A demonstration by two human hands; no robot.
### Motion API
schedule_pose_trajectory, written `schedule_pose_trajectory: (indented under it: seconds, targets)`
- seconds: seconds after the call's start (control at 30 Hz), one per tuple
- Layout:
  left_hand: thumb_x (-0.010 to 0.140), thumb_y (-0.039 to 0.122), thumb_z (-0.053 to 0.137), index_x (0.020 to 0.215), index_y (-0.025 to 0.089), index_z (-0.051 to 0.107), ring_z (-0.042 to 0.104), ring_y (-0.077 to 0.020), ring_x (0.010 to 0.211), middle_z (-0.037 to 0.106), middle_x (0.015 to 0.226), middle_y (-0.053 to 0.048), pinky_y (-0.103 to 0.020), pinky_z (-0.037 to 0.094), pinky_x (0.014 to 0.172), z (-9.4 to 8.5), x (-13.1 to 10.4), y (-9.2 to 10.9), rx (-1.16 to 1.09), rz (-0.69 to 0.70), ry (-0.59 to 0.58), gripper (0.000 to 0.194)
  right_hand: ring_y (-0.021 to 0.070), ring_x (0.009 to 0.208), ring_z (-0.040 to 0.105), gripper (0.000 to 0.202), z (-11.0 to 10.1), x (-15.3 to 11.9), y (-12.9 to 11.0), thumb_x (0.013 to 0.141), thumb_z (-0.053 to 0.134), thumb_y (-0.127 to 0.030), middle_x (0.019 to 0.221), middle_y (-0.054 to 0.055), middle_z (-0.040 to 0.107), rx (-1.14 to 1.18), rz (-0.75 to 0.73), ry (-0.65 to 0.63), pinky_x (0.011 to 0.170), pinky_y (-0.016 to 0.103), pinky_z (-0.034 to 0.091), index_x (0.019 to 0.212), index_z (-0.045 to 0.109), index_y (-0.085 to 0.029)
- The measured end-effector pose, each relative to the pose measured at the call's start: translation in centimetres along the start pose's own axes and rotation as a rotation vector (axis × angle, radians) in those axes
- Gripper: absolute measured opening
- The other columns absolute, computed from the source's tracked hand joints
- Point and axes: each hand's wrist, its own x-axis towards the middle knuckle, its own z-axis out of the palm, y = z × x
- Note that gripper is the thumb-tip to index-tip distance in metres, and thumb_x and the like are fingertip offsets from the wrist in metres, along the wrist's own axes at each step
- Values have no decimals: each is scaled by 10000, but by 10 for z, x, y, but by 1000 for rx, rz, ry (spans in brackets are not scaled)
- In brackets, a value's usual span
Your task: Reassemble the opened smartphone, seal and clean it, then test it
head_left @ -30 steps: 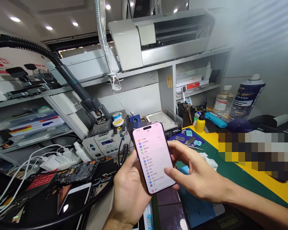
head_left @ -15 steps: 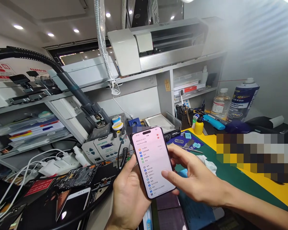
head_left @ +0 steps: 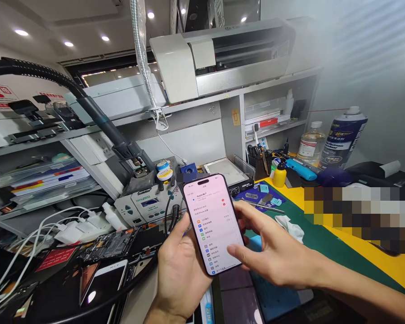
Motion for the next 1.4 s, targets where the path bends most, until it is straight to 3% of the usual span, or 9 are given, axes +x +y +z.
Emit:
schedule_pose_trajectory:
  seconds: [0.27, 0.4, 0.53, 0.67, 0.83, 1.0, 1.1, 1.27, 1.4]
  targets:
    - [995, 533, 383, 1436, 181, 576, 633, -443, 1209, 694, 1283, -211, -622, 554, 880, -7, 5, 14, 129, 164, -12, 596, 194, 941, 632, 481, -17, 14, 9, 888, 692, -292, 1142, 102, 621, 106, 29, 110, 845, 375, 555, 1324, 541, -154]
    - [1005, 525, 359, 1488, 229, 514, 609, -503, 1209, 652, 1352, -213, -713, 556, 766, -11, 5, 23, 135, 241, 41, 587, 219, 997, 623, 539, -29, 6, 13, 846, 731, -284, 1170, 98, 627, -8, 77, 31, 810, 359, 555, 1345, 550, -189]
    - [1035, 475, 313, 1455, 284, 550, 552, -509, 1278, 665, 1353, -128, -737, 556, 746, -6, 4, 26, 144, 320, 66, 519, 275, 1103, 629, 504, -34, -3, 22, 876, 697, -328, 1249, 91, 665, -245, 95, -89, 926, 429, 530, 1358, 587, -228]
    - [1052, 484, 257, 1455, 279, 547, 474, -494, 1360, 684, 1318, -100, -765, 509, 857, 2, 4, 27, 154, 328, 121, 537, 294, 951, 695, 364, -32, -3, 28, 931, 583, -348, 1074, 74, 762, -395, 199, -33, 819, 448, 545, 1257, 696, -232]
    - [1028, 542, 348, 1466, 293, 538, 472, -460, 1375, 660, 1384, -41, -643, 488, 1026, 12, 8, 28, -68, 337, 201, 538, 227, 657, 676, 383, -28, -3, 27, 946, 531, -368, 973, 45, 793, -442, 234, -58, 560, 356, 497, 1255, 726, -255]
    - [1027, 541, 367, 1483, 266, 507, 524, -450, 1334, 660, 1382, -59, -626, 514, 995, 10, 7, 28, -63, 359, 200, 551, 288, 995, 716, 414, -27, -4, 29, 972, 504, -324, 1129, 43, 776, -371, 201, -110, 780, 415, 560, 1352, 656, -259]
    - [1023, 537, 365, 1420, 265, 575, 480, -459, 1373, 693, 1311, -61, -648, 495, 1019, 4, 5, 27, 20, 347, 147, 525, 301, 1062, 694, 463, -28, -5, 30, 968, 528, -306, 1219, 67, 744, -345, 209, -160, 752, 400, 568, 1424, 588, -259]
    - [1035, 507, 325, 1211, 324, 693, 517, -363, 1378, 737, 1061, -18, -573, 498, 1094, -4, 5, 26, 163, 380, 19, 447, 247, 866, 625, 284, -26, -10, 24, 929, 599, -234, 946, 104, 674, -409, -143, -150, 698, 391, 507, 1155, 768, -206]
    - [1043, 492, 308, 1094, 289, 719, 557, -358, 1342, 724, 1010, -17, -590, 505, 1089, -6, 5, 27, 199, 386, 44, 461, 222, 851, 555, 344, -21, -16, 23, 918, 576, -145, 866, 68, 548, -346, -305, -258, 692, 369, 451, 1208, 751, -206]
